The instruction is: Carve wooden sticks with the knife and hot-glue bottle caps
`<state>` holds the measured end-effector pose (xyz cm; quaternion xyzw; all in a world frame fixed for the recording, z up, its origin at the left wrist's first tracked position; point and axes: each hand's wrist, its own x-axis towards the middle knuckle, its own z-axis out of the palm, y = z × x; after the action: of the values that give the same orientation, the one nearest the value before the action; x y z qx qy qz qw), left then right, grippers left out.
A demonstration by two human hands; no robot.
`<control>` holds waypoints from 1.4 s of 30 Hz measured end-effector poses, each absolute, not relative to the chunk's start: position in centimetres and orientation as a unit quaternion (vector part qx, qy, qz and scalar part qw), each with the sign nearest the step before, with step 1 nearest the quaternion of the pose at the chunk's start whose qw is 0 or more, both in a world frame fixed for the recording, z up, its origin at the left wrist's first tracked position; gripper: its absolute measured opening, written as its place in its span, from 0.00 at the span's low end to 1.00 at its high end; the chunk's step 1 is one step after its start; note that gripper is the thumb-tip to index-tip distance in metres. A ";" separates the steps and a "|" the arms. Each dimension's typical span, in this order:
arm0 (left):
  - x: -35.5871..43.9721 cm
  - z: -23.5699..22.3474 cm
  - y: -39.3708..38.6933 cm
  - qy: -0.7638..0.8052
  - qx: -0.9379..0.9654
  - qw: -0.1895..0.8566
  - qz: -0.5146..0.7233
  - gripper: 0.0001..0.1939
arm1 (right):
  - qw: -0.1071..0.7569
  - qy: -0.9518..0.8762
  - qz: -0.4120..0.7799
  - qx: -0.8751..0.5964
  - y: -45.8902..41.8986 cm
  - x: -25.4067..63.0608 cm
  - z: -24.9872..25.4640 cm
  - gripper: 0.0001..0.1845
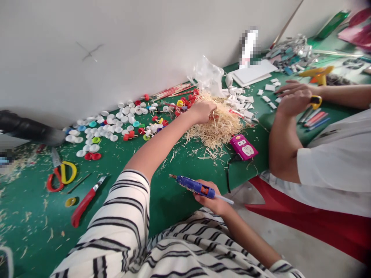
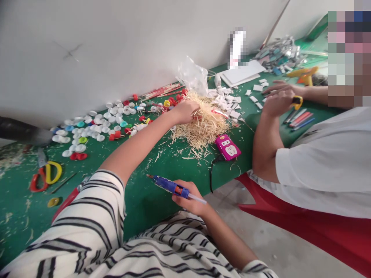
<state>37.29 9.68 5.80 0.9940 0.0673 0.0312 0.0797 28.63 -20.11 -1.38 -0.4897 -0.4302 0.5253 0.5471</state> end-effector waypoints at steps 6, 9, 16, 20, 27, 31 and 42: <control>37.0 6.7 9.6 0.068 0.995 0.077 0.007 0.14 | 0.543 -0.431 0.519 -0.500 -20.1 28.6 -1.4 0.18; 37.8 7.2 10.0 0.068 0.995 0.070 -0.012 0.14 | 0.541 -0.431 0.518 -0.504 -20.1 28.5 -1.4 0.20; 37.5 5.9 8.7 0.047 0.997 0.048 0.026 0.20 | 0.547 -0.437 0.515 -0.495 -20.1 28.5 -1.4 0.17; 36.0 5.3 8.1 0.066 0.996 0.053 0.019 0.17 | 0.543 -0.433 0.520 -0.498 -20.0 28.6 -1.2 0.18; 34.3 5.1 8.0 0.069 0.995 0.058 0.030 0.15 | 0.542 -0.438 0.512 -0.503 -19.9 28.6 -1.1 0.18; 34.2 5.6 8.5 0.059 0.996 0.068 0.022 0.17 | 0.538 -0.431 0.520 -0.505 -20.0 28.6 -1.4 0.21; 26.9 10.7 10.5 0.085 0.979 0.146 0.110 0.27 | 0.534 -0.427 0.513 -0.519 -20.1 28.6 -1.4 0.22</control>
<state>26.86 10.50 10.75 0.9795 0.0853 0.1103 0.1457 28.61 -20.14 -1.35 -0.5189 -0.4265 0.5132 0.5343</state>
